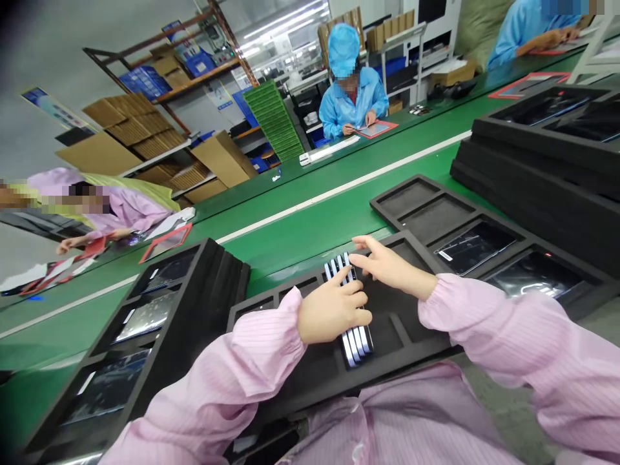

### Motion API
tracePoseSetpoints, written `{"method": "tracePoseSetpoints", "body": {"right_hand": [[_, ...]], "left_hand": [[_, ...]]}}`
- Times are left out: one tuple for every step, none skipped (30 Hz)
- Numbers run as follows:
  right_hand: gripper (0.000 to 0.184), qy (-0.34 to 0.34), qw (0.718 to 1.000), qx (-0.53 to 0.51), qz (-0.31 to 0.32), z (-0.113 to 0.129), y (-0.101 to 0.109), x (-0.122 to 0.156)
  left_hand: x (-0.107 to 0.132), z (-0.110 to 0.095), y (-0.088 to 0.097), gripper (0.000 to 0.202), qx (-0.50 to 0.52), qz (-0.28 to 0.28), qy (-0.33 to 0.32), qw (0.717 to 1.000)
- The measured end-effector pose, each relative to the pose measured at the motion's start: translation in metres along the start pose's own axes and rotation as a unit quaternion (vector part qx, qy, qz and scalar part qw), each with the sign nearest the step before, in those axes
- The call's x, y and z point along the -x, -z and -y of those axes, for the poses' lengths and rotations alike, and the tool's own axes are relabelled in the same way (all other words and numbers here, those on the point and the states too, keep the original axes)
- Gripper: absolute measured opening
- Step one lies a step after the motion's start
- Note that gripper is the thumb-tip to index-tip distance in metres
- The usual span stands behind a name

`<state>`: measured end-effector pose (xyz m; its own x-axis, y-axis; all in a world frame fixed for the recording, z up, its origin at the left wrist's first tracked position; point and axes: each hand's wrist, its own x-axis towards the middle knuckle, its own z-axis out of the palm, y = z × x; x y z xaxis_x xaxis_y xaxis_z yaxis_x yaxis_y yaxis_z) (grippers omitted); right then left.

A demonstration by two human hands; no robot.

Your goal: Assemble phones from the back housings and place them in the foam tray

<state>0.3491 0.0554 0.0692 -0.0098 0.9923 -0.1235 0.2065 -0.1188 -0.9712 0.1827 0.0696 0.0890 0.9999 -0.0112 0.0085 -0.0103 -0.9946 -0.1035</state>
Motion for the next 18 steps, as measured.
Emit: {"method": "tracePoseSetpoints", "body": {"right_hand": [[0.047, -0.008, 1.0, 0.0, 0.013, -0.001, -0.004, -0.008], [0.044, -0.018, 0.999, 0.0, 0.027, -0.002, -0.008, -0.015], [0.04, -0.027, 0.999, -0.001, 0.042, -0.003, -0.011, -0.019], [0.036, -0.034, 0.998, -0.003, 0.055, -0.004, -0.013, -0.023], [0.034, -0.039, 0.997, -0.005, 0.065, -0.005, -0.014, -0.025], [0.032, -0.042, 0.997, -0.008, 0.071, -0.006, -0.015, -0.025], [0.033, -0.044, 0.996, -0.011, 0.077, -0.007, -0.016, -0.026], [0.034, -0.045, 0.995, -0.015, 0.083, -0.009, -0.017, -0.026], [0.034, -0.045, 0.995, -0.019, 0.089, -0.01, -0.018, -0.026], [0.035, -0.045, 0.994, -0.022, 0.094, -0.011, -0.018, -0.025], [0.036, -0.046, 0.994, -0.025, 0.098, -0.012, -0.019, -0.025], [0.037, -0.047, 0.993, -0.028, 0.101, -0.014, -0.019, -0.025], [0.039, -0.049, 0.993, -0.031, 0.103, -0.015, -0.019, -0.026], [0.041, -0.052, 0.993, -0.034, 0.105, -0.015, -0.018, -0.026], [0.044, -0.055, 0.991, -0.04, 0.113, -0.015, -0.016, -0.026], [0.048, -0.057, 0.989, -0.049, 0.125, -0.016, -0.014, -0.027], [0.052, -0.059, 0.986, -0.06, 0.143, -0.016, -0.012, -0.027], [0.055, -0.06, 0.983, -0.07, 0.161, -0.016, -0.01, -0.028]], "left_hand": [[0.001, -0.002, -0.006, 0.023, -0.001, -0.018, 0.011, 1.0], [0.003, -0.004, -0.011, 0.023, 0.002, -0.047, 0.029, 0.998], [0.007, -0.005, -0.017, 0.024, 0.013, -0.084, 0.057, 0.995], [0.011, -0.006, -0.022, 0.027, 0.038, -0.128, 0.098, 0.986], [0.016, -0.005, -0.029, 0.033, 0.084, -0.172, 0.15, 0.97], [0.021, -0.003, -0.035, 0.043, 0.153, -0.214, 0.209, 0.942], [0.024, 0.001, -0.043, 0.053, 0.251, -0.252, 0.27, 0.895], [0.027, 0.005, -0.051, 0.063, 0.362, -0.282, 0.323, 0.828], [0.029, 0.01, -0.059, 0.07, 0.466, -0.3, 0.358, 0.752], [0.029, 0.014, -0.066, 0.076, 0.548, -0.308, 0.376, 0.681], [0.029, 0.018, -0.071, 0.078, 0.604, -0.311, 0.381, 0.627], [0.028, 0.022, -0.076, 0.077, 0.637, -0.313, 0.38, 0.593], [0.027, 0.024, -0.078, 0.074, 0.65, -0.315, 0.378, 0.579], [0.027, 0.026, -0.079, 0.069, 0.653, -0.317, 0.377, 0.575], [0.027, 0.027, -0.078, 0.064, 0.663, -0.321, 0.375, 0.564], [0.027, 0.027, -0.077, 0.058, 0.675, -0.326, 0.371, 0.548], [0.028, 0.027, -0.075, 0.053, 0.688, -0.332, 0.367, 0.531], [0.029, 0.027, -0.073, 0.049, 0.7, -0.338, 0.363, 0.514]]}}
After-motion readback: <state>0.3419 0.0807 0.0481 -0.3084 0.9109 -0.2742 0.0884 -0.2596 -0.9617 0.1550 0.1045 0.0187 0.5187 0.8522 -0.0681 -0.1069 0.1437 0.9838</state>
